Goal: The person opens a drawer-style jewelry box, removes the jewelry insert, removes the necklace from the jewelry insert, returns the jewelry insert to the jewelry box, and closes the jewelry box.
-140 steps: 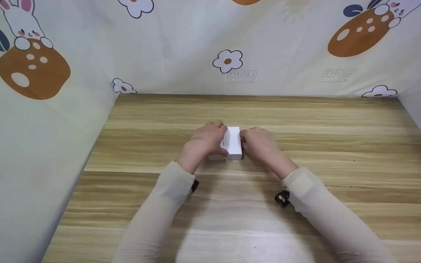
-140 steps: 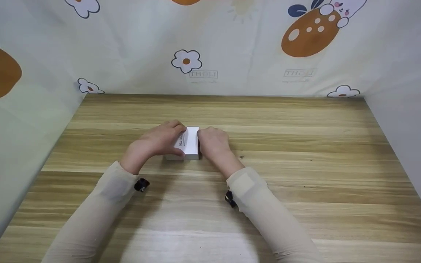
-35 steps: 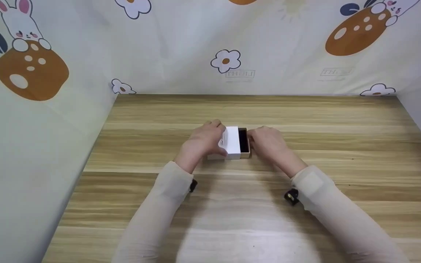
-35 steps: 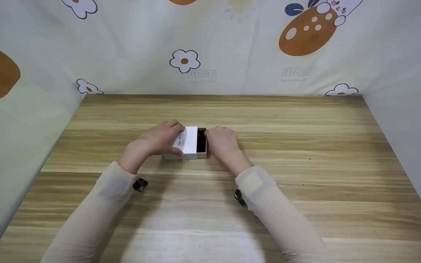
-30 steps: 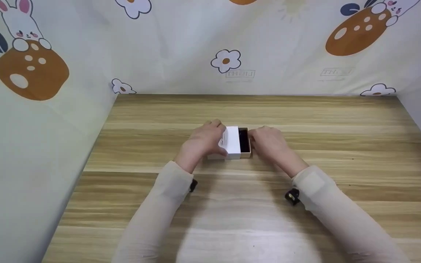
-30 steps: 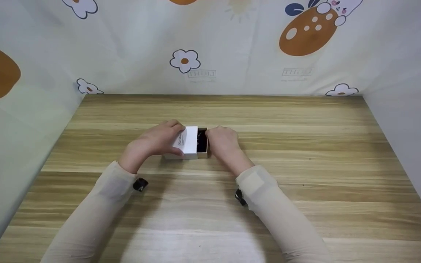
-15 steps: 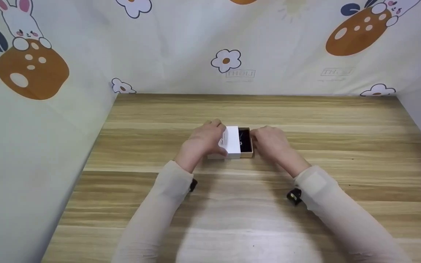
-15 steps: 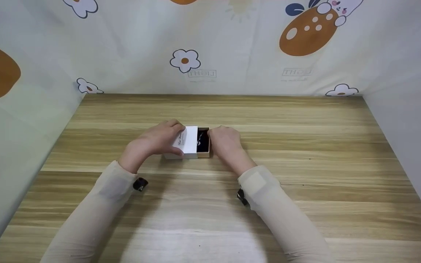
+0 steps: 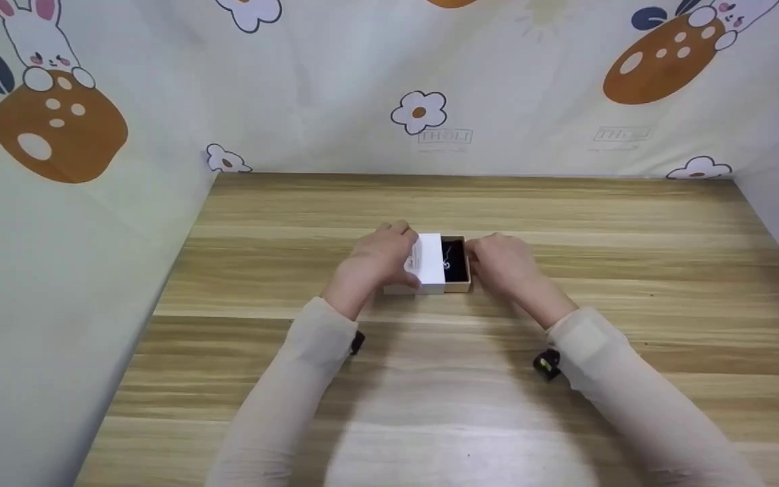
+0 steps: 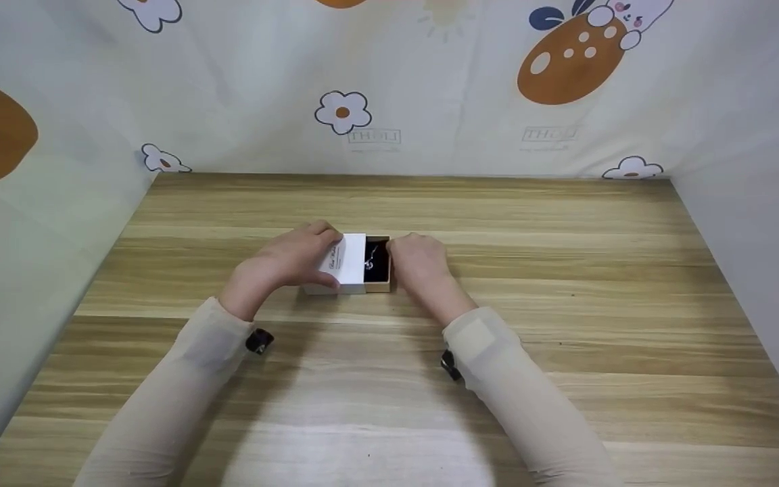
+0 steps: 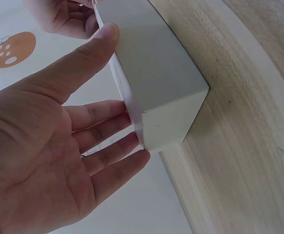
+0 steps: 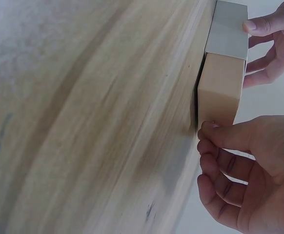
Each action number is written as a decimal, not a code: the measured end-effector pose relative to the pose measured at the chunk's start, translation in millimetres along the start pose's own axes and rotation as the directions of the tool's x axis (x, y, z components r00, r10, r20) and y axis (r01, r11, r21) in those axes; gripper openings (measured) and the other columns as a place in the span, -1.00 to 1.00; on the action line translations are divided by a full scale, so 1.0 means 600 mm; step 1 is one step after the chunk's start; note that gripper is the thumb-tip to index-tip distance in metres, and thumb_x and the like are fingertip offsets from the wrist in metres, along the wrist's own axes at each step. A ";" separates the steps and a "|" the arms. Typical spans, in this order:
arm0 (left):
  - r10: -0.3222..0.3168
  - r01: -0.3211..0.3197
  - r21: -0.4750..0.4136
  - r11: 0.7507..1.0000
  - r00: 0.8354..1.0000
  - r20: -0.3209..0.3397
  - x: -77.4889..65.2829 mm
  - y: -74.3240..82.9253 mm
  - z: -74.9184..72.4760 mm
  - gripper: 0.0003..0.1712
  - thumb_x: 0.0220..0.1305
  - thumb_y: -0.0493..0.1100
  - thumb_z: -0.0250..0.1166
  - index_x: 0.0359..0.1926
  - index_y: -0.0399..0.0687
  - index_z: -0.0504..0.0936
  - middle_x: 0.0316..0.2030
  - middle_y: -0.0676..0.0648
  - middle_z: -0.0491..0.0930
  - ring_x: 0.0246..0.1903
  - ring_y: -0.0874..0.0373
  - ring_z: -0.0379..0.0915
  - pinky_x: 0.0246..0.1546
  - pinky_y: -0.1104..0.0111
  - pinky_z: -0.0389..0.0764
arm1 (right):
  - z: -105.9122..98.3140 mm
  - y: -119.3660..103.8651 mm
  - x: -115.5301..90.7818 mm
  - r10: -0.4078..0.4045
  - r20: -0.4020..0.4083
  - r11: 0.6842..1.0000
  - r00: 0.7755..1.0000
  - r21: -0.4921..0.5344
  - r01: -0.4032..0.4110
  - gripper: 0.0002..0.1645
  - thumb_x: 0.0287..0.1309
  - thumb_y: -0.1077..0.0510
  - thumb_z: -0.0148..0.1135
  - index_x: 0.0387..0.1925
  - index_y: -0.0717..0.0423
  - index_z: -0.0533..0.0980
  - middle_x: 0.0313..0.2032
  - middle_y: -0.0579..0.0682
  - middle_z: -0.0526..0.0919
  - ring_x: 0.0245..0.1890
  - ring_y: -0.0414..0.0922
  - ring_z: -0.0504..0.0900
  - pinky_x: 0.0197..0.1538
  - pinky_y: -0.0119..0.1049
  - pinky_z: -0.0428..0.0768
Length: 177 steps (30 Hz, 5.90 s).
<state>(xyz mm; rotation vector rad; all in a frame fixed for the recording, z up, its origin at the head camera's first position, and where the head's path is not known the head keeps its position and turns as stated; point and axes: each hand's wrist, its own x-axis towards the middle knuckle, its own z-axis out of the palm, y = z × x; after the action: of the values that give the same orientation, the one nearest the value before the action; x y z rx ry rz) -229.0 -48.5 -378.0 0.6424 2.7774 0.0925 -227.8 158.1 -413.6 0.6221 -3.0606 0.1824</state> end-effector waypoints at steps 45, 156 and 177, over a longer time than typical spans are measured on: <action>0.007 -0.007 -0.010 1.000 1.000 -0.009 -0.003 0.000 0.000 -0.10 -0.07 0.16 0.46 0.23 -0.18 0.36 0.14 -0.09 0.34 0.12 0.00 0.28 0.15 0.22 0.42 | -0.002 0.015 -0.004 -0.007 0.002 1.000 1.000 -0.003 0.007 -0.86 0.09 0.18 0.22 -0.55 0.03 0.53 -0.54 0.03 0.61 -0.49 0.04 0.56 -0.44 -0.02 0.53; 0.015 -0.015 -0.017 1.000 1.000 -0.004 -0.003 -0.001 -0.001 -0.08 -0.08 0.17 0.46 0.24 -0.17 0.35 0.17 -0.11 0.33 0.13 -0.04 0.28 0.15 0.20 0.42 | -0.006 0.054 -0.018 0.028 -0.034 1.000 0.999 0.001 -0.028 -0.73 -0.01 0.25 0.15 -0.72 0.02 0.36 -0.64 0.02 0.51 -0.56 0.04 0.49 -0.50 0.03 0.49; 0.005 -0.005 0.004 1.000 1.000 0.011 0.001 0.000 0.000 -0.07 -0.07 0.17 0.45 0.25 -0.18 0.33 0.18 -0.11 0.32 0.14 -0.03 0.27 0.18 0.22 0.39 | -0.031 0.063 -0.021 0.067 0.019 0.997 0.998 0.040 -0.068 -0.87 0.01 0.09 0.29 -0.37 0.02 0.64 -0.45 0.00 0.68 -0.35 0.07 0.63 -0.39 0.03 0.57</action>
<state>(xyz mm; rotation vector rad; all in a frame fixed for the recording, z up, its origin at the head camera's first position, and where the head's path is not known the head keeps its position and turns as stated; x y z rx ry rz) -229.3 -48.3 -378.3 0.6495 2.7668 0.0837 -231.5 199.8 -399.9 0.5247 -3.1050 0.2424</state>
